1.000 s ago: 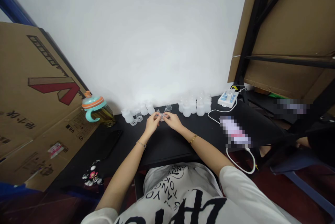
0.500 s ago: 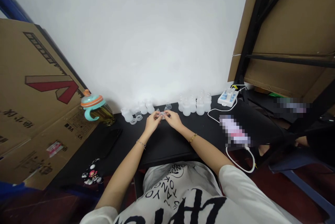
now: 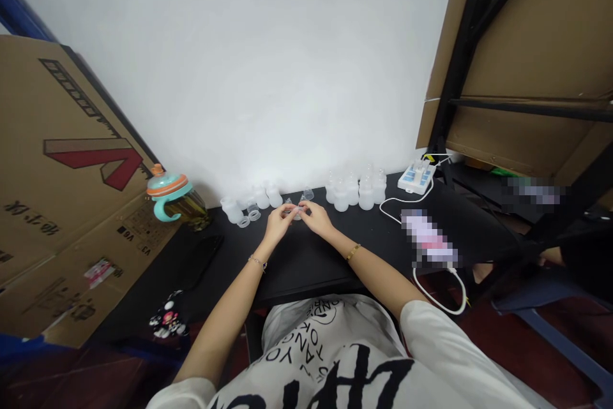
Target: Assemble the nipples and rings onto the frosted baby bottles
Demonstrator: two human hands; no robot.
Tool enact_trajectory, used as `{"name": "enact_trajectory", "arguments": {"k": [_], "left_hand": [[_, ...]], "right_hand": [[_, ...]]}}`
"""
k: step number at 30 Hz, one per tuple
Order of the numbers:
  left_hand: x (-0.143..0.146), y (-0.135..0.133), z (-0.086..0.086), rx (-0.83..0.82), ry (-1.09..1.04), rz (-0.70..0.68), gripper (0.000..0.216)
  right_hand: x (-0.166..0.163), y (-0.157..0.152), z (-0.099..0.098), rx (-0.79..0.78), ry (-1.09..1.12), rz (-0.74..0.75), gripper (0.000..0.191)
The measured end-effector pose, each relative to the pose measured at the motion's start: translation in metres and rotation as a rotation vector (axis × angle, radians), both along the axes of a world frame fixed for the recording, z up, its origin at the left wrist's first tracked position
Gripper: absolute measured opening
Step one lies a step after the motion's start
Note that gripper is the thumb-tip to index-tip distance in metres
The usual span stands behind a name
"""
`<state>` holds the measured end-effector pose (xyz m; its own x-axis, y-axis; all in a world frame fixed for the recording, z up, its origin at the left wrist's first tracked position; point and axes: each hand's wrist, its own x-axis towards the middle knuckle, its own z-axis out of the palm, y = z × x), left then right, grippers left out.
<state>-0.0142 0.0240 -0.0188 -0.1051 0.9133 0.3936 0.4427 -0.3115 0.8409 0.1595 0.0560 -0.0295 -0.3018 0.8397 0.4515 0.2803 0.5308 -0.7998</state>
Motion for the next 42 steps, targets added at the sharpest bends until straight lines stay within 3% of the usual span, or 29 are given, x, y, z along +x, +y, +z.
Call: {"name": "enact_trajectory", "arguments": {"k": [5, 29, 42], "left_hand": [[0.0001, 0.0027, -0.0038, -0.01, -0.098, 0.002, 0.036], [-0.0053, 0.006, -0.0076, 0.022, 0.02, 0.002, 0.032], [-0.0043, 0.0011, -0.0011, 0.028, 0.075, 0.019, 0.027]], "right_hand": [[0.0, -0.0009, 0.0025, -0.017, -0.007, 0.001, 0.029], [-0.0027, 0.0, 0.0029, 0.025, -0.062, -0.032, 0.022], [-0.0021, -0.0011, 0.0045, 0.064, -0.063, -0.04, 0.022]]}}
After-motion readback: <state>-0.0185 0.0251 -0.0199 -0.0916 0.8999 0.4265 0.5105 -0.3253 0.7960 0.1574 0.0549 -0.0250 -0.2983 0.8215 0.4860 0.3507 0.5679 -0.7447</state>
